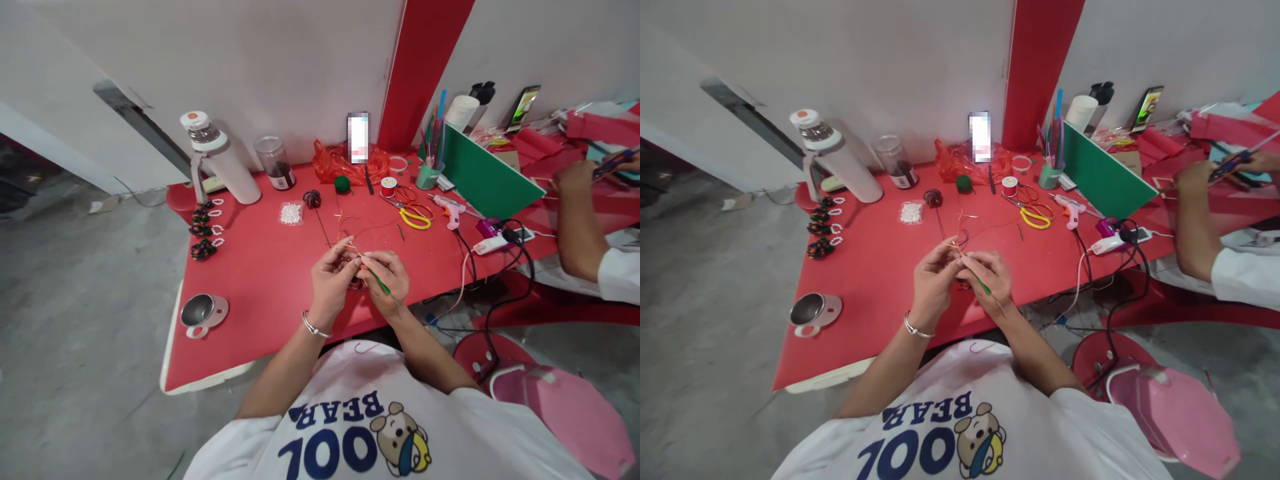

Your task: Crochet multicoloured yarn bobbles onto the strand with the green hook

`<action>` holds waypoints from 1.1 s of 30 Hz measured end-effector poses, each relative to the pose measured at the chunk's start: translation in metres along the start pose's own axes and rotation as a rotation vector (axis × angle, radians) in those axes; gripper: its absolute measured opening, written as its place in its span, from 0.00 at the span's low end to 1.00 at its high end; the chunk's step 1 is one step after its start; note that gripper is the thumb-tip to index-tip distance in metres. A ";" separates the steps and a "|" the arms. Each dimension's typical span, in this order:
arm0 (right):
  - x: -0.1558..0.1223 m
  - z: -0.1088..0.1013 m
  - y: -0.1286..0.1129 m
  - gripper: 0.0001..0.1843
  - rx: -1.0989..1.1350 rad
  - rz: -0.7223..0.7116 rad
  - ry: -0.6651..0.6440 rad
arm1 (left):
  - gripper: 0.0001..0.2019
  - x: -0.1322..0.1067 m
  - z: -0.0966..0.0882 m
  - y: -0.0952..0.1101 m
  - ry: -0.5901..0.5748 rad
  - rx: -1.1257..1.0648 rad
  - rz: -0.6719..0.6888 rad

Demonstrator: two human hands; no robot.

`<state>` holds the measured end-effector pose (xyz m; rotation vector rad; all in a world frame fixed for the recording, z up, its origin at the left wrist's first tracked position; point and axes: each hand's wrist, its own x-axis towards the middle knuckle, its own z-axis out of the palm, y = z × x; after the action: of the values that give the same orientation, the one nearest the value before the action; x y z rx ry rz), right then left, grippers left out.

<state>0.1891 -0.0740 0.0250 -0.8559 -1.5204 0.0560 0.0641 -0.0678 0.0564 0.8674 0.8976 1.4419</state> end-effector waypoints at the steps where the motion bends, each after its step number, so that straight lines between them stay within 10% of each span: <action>1: -0.001 -0.001 0.002 0.12 0.001 0.007 -0.007 | 0.21 0.000 0.000 0.002 -0.008 -0.009 -0.019; 15: -0.002 0.000 -0.002 0.13 0.389 0.477 -0.111 | 0.23 0.012 -0.002 0.011 -0.036 -0.078 -0.102; 22: -0.009 0.007 0.017 0.13 0.359 0.255 -0.009 | 0.23 0.011 -0.002 0.021 -0.086 -0.180 -0.263; 33: 0.021 -0.024 0.030 0.13 0.491 0.124 -0.266 | 0.19 0.017 -0.015 0.037 -0.201 -0.059 -0.348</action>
<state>0.2267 -0.0522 0.0307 -0.5578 -1.6001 0.6294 0.0336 -0.0526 0.0832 0.7544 0.8043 1.0558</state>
